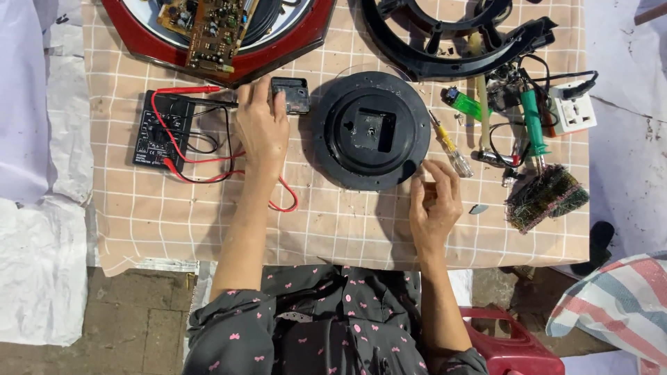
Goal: The person disassembles a ship's wheel clock by removing the wooden frame and the back cover. They use a screwdriver to remove the battery compartment and then clean the internal mechanism with a brush.
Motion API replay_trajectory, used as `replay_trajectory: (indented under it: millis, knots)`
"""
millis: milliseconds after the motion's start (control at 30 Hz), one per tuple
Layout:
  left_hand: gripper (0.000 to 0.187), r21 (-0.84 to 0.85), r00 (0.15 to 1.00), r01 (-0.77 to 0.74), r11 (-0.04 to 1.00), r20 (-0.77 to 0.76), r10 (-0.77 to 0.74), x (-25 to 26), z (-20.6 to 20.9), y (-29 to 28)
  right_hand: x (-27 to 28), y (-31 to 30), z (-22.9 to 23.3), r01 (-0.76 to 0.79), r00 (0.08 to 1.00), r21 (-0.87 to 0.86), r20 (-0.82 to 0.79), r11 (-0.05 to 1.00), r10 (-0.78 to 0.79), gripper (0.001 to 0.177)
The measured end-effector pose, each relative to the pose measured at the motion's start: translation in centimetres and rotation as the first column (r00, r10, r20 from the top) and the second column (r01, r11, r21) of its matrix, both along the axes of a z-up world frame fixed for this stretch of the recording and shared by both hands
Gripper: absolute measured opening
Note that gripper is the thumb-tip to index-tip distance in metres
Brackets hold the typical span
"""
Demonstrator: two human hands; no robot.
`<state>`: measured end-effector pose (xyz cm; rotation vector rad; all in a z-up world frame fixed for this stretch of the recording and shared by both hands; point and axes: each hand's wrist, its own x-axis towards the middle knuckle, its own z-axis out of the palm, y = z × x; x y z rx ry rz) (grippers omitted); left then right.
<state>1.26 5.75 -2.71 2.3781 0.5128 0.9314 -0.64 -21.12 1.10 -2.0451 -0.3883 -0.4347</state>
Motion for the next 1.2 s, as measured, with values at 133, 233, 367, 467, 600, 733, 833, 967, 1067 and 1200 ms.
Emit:
replay_trajectory:
  millis: [133,233,367,467,600,733,833,967,1067,1200]
  knots:
    - [0.020,0.159,0.993,-0.113,0.981,-0.009,0.116,-0.7,-0.1,-1.8,0.1,-0.1,-0.7,0.003,1.000,-0.038,0.026,0.999,-0.002,0.026]
    - [0.016,0.076,0.996,-0.014,0.997,-0.085,0.020,-1.8,1.1,-4.5,0.1,-0.2,-0.9,0.006,1.000,-0.035,0.001,0.999,-0.006,0.030]
    - [0.032,-0.034,0.971,0.063,0.997,-0.231,-0.069,-2.5,0.6,-5.9,0.0,-0.5,-1.1,-0.014,1.000,-0.071,-0.025,0.997,0.013,0.032]
    - [0.040,-0.279,0.962,0.088,0.956,-0.226,-0.155,-2.4,-0.2,-5.9,0.2,-0.9,-2.1,-0.028,0.997,-0.063,-0.075,0.998,0.023,0.032]
    - [0.044,-0.380,0.960,0.081,0.921,-0.218,-0.175,-2.5,0.3,-6.1,0.1,-0.8,-1.6,-0.036,0.996,-0.051,-0.085,0.998,0.031,0.032]
    - [0.039,-0.513,0.968,0.093,0.853,-0.153,-0.198,-2.5,-1.5,-5.8,0.2,-1.2,-1.9,-0.053,0.996,-0.062,-0.073,0.997,0.048,0.033]
    - [0.037,-0.586,0.978,0.120,0.801,-0.069,-0.196,-2.4,-2.3,-5.6,0.1,-1.1,-1.8,-0.056,0.996,-0.069,-0.071,0.996,0.051,0.032]
    - [0.036,-0.628,0.979,0.154,0.763,-0.009,-0.205,-2.7,-1.5,-5.7,0.1,-0.9,-1.2,-0.019,0.992,-0.004,-0.127,1.000,0.018,0.030]
    - [0.035,-0.663,0.978,0.172,0.728,0.028,-0.206,-2.8,-1.4,-5.7,0.1,-0.8,-1.2,-0.019,0.992,0.009,-0.125,1.000,0.020,0.029]
    - [0.035,-0.712,0.978,0.193,0.675,0.082,-0.193,-3.2,0.4,-6.2,0.0,-0.8,-1.1,-0.005,0.991,0.036,-0.137,0.999,0.010,0.028]
